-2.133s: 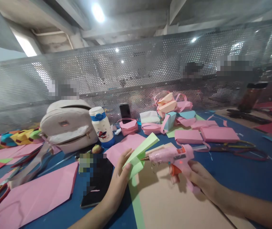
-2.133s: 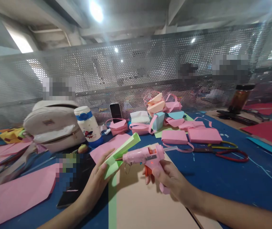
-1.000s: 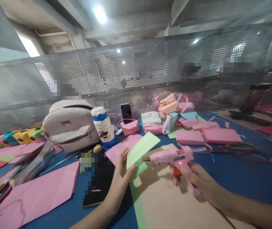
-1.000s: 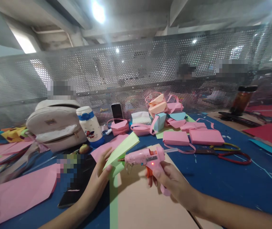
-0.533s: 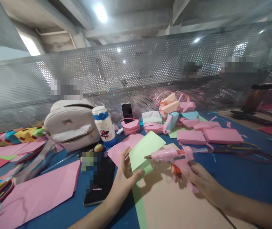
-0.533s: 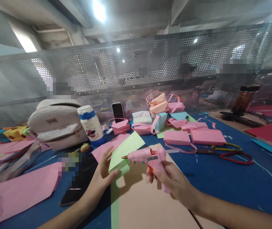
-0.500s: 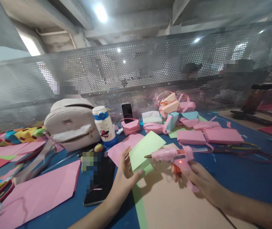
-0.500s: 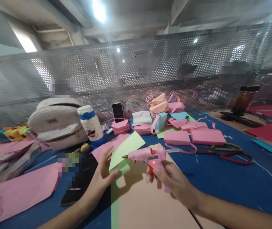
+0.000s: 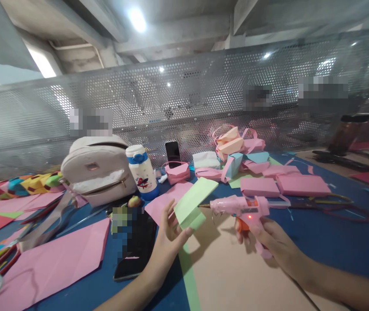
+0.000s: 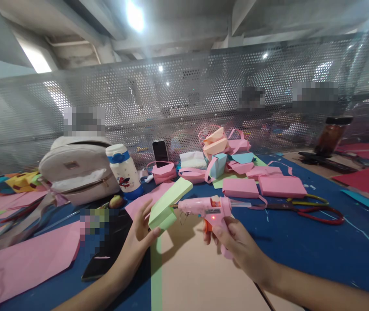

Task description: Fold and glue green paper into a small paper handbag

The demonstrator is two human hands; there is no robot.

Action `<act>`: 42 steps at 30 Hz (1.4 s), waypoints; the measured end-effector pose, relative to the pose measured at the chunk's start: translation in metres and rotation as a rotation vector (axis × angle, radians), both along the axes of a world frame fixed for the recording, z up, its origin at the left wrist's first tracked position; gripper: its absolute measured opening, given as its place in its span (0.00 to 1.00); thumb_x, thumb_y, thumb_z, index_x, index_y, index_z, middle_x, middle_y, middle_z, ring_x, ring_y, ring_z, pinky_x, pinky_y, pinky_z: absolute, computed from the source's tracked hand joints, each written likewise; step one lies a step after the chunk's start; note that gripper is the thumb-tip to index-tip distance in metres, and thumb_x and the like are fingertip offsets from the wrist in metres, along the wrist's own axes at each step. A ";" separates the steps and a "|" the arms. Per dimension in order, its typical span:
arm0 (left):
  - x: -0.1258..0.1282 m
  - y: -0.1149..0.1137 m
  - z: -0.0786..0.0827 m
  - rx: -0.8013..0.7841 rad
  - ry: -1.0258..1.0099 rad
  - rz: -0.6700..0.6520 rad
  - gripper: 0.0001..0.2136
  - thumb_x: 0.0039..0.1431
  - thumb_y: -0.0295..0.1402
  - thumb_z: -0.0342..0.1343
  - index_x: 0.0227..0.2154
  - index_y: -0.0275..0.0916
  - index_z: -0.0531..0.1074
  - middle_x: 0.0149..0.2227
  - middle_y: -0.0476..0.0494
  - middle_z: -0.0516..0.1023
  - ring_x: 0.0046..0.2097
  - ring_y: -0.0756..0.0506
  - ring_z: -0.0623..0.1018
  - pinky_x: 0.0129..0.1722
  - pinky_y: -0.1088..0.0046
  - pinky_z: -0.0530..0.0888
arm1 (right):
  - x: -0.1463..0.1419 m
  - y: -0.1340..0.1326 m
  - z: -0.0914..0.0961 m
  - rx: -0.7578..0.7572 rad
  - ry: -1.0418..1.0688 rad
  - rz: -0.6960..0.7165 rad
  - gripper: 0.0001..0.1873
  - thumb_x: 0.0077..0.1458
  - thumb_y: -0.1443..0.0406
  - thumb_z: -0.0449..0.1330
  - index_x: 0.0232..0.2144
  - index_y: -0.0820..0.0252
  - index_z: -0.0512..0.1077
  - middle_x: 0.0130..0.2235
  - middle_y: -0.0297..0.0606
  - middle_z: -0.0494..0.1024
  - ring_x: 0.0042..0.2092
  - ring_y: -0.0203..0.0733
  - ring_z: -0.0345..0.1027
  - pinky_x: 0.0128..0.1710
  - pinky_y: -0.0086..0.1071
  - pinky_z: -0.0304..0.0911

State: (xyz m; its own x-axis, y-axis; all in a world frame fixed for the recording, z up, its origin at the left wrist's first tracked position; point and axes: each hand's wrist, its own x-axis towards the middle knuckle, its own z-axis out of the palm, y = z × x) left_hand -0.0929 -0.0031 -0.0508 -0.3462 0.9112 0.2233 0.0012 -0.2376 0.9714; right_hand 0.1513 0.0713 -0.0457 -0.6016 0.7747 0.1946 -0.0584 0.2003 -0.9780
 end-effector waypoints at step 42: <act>-0.005 -0.001 -0.007 -0.017 -0.008 0.013 0.39 0.48 0.48 0.68 0.62 0.46 0.60 0.64 0.36 0.67 0.66 0.31 0.65 0.62 0.54 0.68 | -0.001 0.006 -0.006 -0.024 -0.060 -0.015 0.30 0.60 0.41 0.53 0.32 0.60 0.76 0.30 0.40 0.75 0.30 0.40 0.64 0.31 0.32 0.63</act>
State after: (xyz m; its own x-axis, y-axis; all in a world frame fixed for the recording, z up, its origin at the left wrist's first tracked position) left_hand -0.0979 -0.0041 -0.0573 -0.3600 0.9101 0.2051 -0.0031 -0.2210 0.9753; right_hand 0.1503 0.0775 -0.0513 -0.5999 0.7877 0.1402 0.0030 0.1775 -0.9841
